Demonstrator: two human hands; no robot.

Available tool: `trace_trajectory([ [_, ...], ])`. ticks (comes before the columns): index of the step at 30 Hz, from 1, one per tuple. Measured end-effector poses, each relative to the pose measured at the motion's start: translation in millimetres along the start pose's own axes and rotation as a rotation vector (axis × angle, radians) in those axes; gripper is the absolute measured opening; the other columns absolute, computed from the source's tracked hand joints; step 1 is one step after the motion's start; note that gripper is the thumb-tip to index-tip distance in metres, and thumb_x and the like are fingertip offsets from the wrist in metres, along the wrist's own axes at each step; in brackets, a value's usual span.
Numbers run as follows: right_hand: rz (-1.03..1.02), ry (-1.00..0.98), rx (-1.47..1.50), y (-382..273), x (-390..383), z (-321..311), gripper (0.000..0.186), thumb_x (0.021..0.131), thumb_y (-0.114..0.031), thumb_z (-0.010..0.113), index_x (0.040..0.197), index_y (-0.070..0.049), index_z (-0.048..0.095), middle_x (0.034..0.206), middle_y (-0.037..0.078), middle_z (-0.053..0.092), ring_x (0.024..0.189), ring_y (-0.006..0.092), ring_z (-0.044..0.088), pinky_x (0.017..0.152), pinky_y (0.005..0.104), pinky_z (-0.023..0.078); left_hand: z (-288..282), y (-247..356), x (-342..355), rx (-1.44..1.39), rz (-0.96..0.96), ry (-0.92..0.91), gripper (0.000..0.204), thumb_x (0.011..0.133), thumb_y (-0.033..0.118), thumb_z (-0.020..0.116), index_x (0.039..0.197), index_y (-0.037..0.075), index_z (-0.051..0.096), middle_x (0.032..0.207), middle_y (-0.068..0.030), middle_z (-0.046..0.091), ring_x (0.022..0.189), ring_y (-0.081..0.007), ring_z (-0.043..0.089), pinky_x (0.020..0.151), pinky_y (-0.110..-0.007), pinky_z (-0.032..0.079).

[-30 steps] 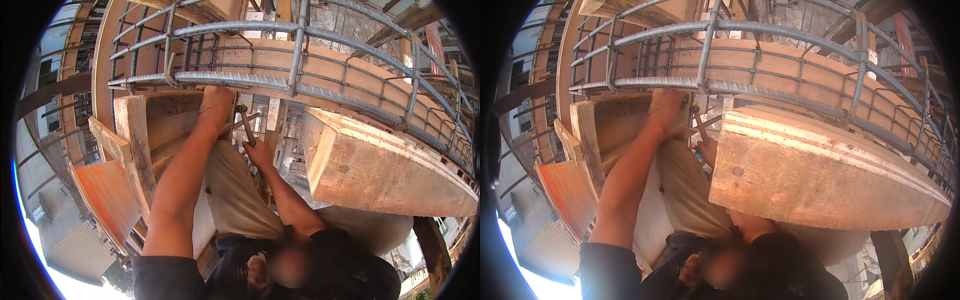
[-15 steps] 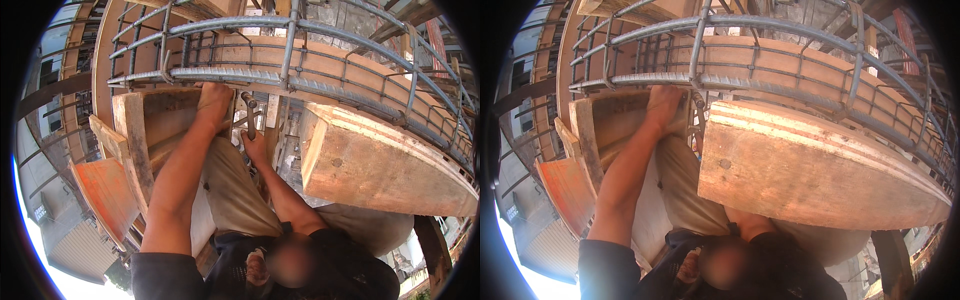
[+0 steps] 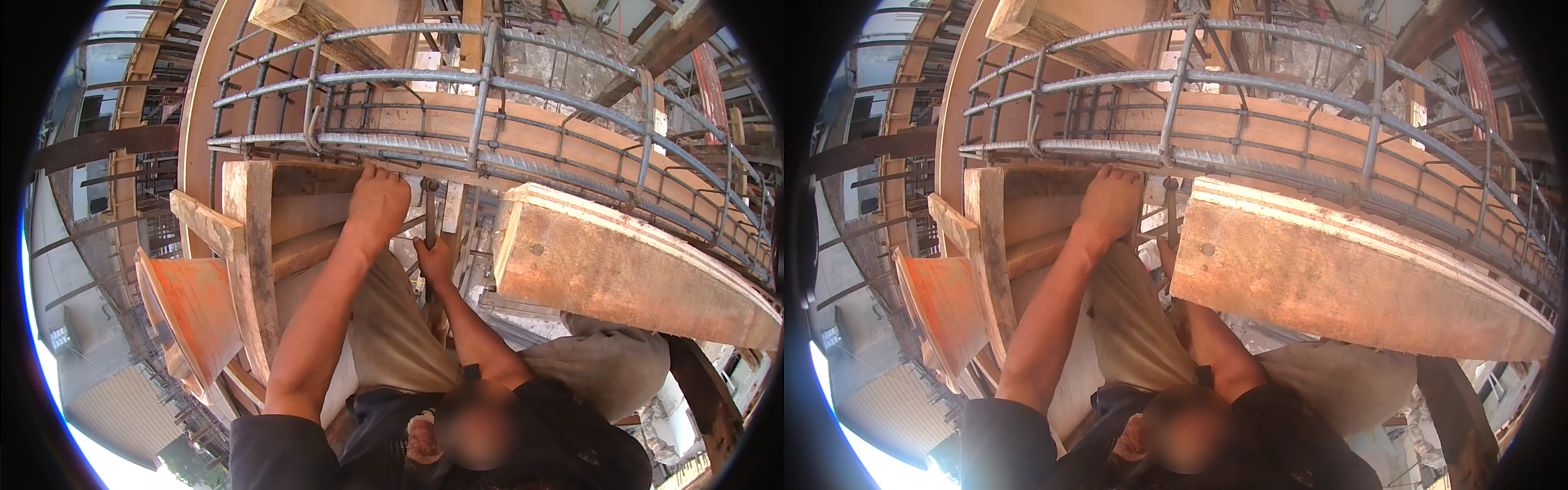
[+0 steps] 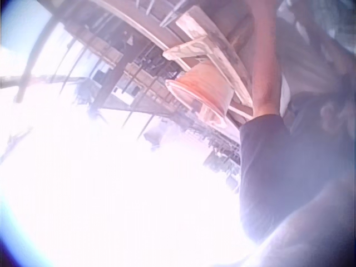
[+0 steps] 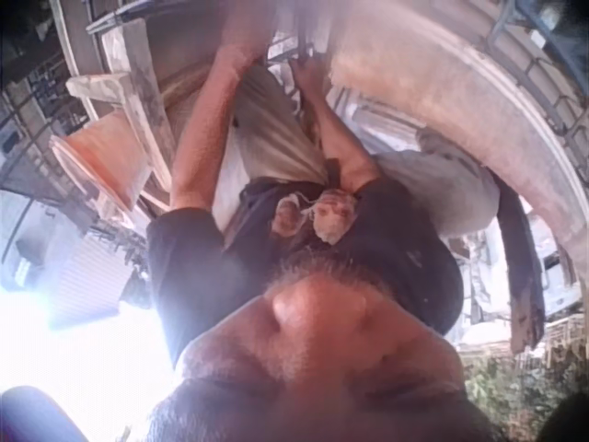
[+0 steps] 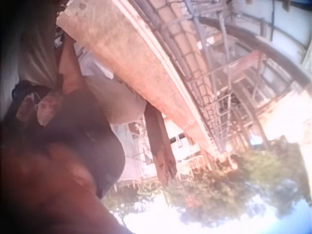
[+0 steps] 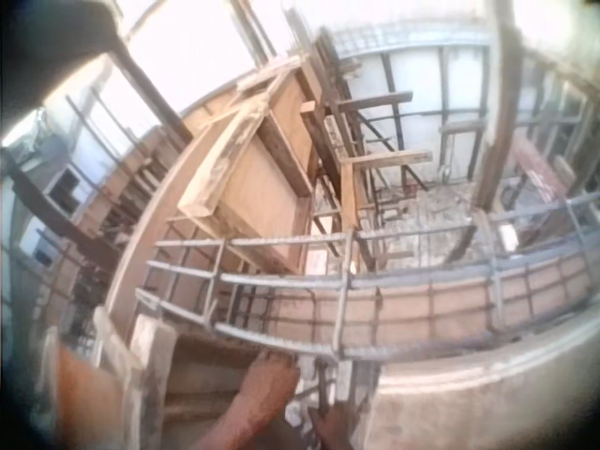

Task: The person nails wooden slats onto a structural framework. They take nails from a bucket, position the wood against the frame, and use a hammer to secure them.

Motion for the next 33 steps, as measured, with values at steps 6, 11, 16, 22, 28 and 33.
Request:
trace_trajectory([
  [6,0.067,-0.135,0.147,-38.7,-3.2,-14.1,0.034,0.09,-0.032,0.073,0.096,0.0,0.066,0.067,0.004,0.06,0.056,0.0118,0.054,0.051,0.0324,0.043,-205.3,4.1,-108.4,-0.409,-0.185,0.596,0.023,0.081,0.011,0.077,0.102,0.004,0.069,0.108,-0.0122,0.072,0.107,-0.0318,0.069,0.102,-0.05,0.049],
  [11,0.193,-0.201,0.188,-43.7,-3.1,-18.8,0.033,0.092,-0.03,0.072,0.082,-0.002,0.057,0.064,0.002,0.053,0.063,0.0126,0.052,0.06,0.0349,0.043,-217.0,-71.4,-151.5,-0.158,-0.692,0.516,0.064,0.072,0.008,0.079,0.132,0.007,0.06,0.143,-0.0185,0.055,0.137,-0.0397,0.048,0.114,-0.055,0.038],
  [16,0.014,-0.086,-0.006,1.8,15.3,-25.1,0.031,0.092,-0.029,0.073,0.087,-0.001,0.062,0.07,0.003,0.058,0.067,0.0128,0.053,0.063,0.0331,0.044,-178.3,-93.5,-142.5,-0.159,-0.774,0.362,0.086,0.066,0.001,0.076,0.148,0.01,0.048,0.151,-0.0179,0.047,0.144,-0.0411,0.039,0.119,-0.055,0.032],
  [22,0.241,-0.231,0.1,4.7,-4.6,-7.8,0.027,0.092,-0.026,0.073,0.098,0.0,0.068,0.07,0.003,0.06,0.066,0.0135,0.055,0.064,0.0317,0.046,-180.1,-100.9,-152.1,-0.176,-0.778,0.38,0.08,0.067,-0.01,0.061,0.145,0.005,0.05,0.151,-0.0182,0.049,0.14,-0.039,0.046,0.116,-0.048,0.038],
  [28,-0.031,-0.146,-0.024,-28.9,2.8,-10.9,0.029,0.092,-0.029,0.073,0.085,-0.003,0.062,0.067,0.001,0.057,0.063,0.0109,0.053,0.059,0.0319,0.044,-183.7,-106.6,-147.9,-0.221,-0.817,0.398,0.08,0.068,0.004,0.076,0.144,0.007,0.051,0.148,-0.0224,0.049,0.138,-0.0437,0.044,0.116,-0.055,0.035],
  [33,0.146,-0.262,0.013,-34.1,11.1,-18.0,0.034,0.093,-0.032,0.07,0.097,0.001,0.064,0.073,0.009,0.063,0.07,0.0193,0.061,0.066,0.0366,0.048,-181.8,-103.3,-151.6,-0.188,-0.793,0.407,0.09,0.064,0.002,0.083,0.147,0.013,0.051,0.147,-0.0187,0.049,0.137,-0.0408,0.044,0.114,-0.052,0.038],
])
Point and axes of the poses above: each hand's wrist, its own x-axis towards the middle knuckle, its own z-axis out of the palm, y = z × x, the point moved 10 cm from there along x, towards the middle knuckle
